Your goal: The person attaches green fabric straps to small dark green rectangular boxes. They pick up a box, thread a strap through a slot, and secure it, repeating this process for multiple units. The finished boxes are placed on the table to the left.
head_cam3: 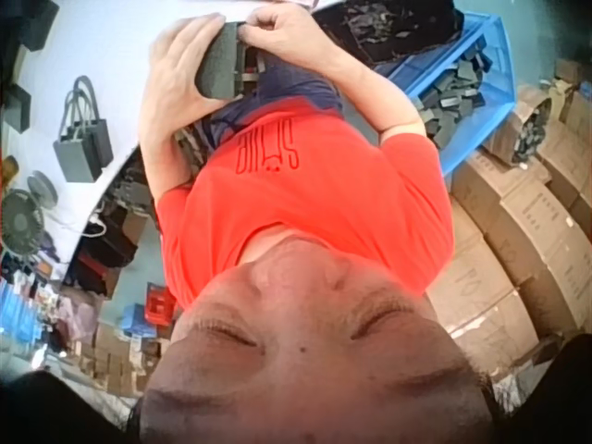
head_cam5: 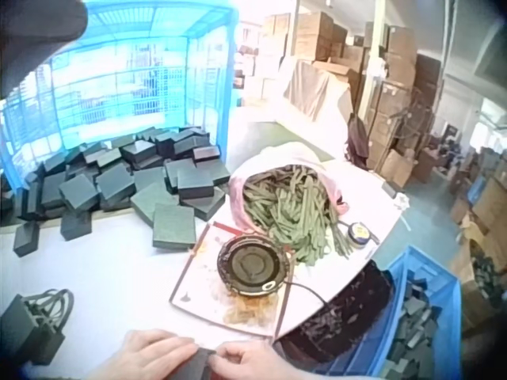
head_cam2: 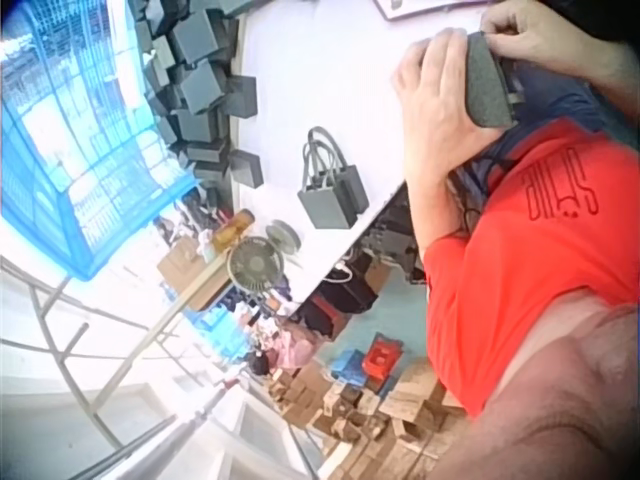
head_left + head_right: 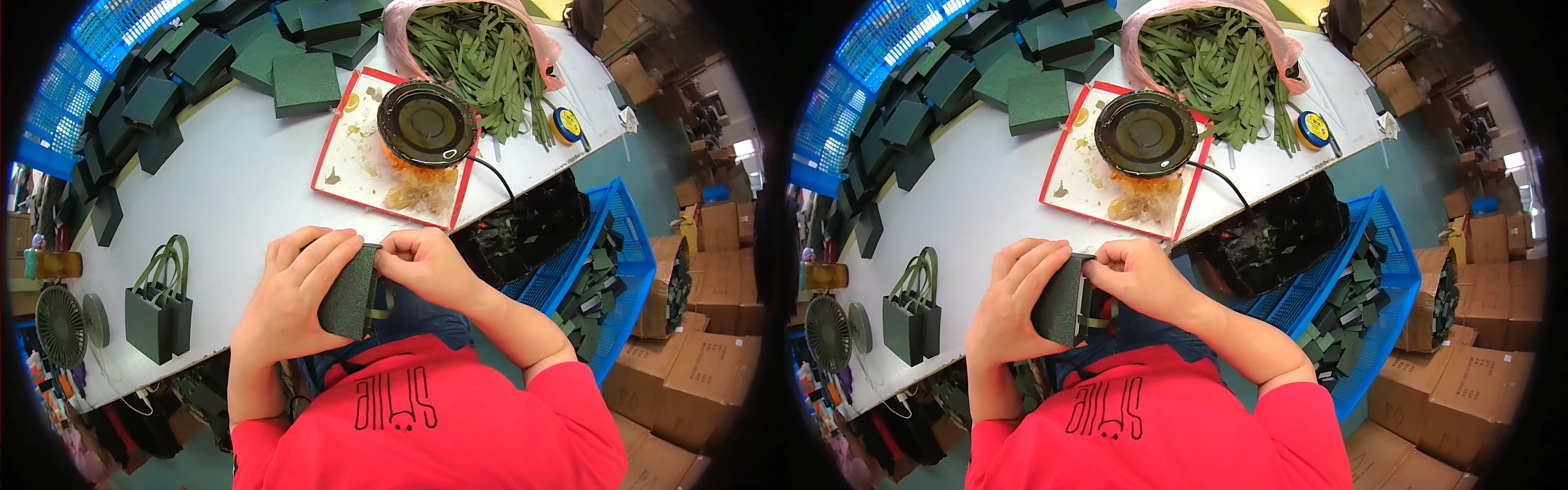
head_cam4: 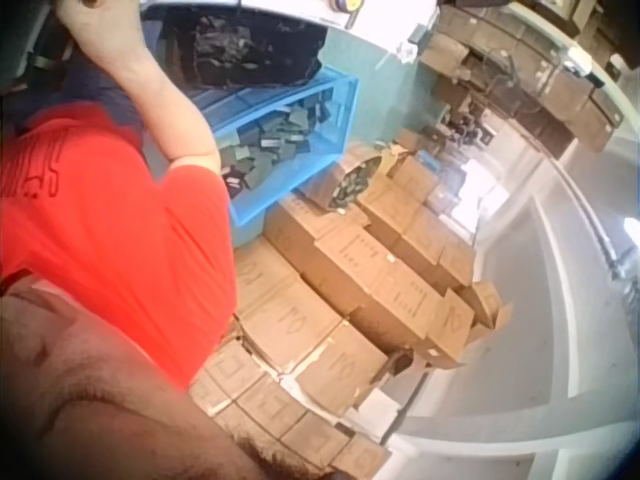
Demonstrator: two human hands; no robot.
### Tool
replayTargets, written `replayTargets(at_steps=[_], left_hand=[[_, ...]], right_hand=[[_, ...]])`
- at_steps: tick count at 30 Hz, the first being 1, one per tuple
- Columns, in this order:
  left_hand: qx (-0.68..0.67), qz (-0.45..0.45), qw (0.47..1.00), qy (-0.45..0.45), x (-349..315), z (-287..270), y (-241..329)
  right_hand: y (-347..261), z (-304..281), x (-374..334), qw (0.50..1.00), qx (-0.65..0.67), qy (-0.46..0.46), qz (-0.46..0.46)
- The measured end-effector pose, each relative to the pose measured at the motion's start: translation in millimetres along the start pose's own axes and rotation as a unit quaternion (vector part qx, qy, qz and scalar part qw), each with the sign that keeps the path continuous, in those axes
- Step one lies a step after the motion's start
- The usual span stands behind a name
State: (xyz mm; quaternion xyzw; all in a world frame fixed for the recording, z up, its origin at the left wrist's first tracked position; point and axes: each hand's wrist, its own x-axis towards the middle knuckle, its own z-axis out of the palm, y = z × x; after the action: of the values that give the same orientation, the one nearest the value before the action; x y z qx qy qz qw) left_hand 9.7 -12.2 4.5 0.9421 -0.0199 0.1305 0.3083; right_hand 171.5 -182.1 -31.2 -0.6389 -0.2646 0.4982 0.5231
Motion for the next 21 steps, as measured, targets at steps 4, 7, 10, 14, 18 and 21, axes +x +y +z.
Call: replayTargets(at_steps=[4,7,10,14,18,21], left_hand=[[0.004,-0.010,1.000,-0.006,-1,2,-1],[0.016,-0.020,1.000,0.017,-3,0,-3],[0.018,-0.023,0.999,0.020,-4,-3,-4],[0.018,-0.023,0.999,0.026,-5,-3,-4],[0.030,-0.043,0.998,0.029,-8,-4,-9],[0.067,-0.095,0.992,0.054,-16,-7,-15]], right_hand=[[-11,-10,-5,1.000,-0.011,-0.006,0.027],[-6,-10,-7,0.995,-0.034,0.071,-0.066],[-1,-12,-7,0.953,-0.176,0.187,-0.159],[1,-7,-7,0.958,-0.140,0.195,-0.155],[6,-11,-9,0.962,-0.056,0.211,-0.164],[5,-18,-14,0.951,0.038,0.241,-0.189]])
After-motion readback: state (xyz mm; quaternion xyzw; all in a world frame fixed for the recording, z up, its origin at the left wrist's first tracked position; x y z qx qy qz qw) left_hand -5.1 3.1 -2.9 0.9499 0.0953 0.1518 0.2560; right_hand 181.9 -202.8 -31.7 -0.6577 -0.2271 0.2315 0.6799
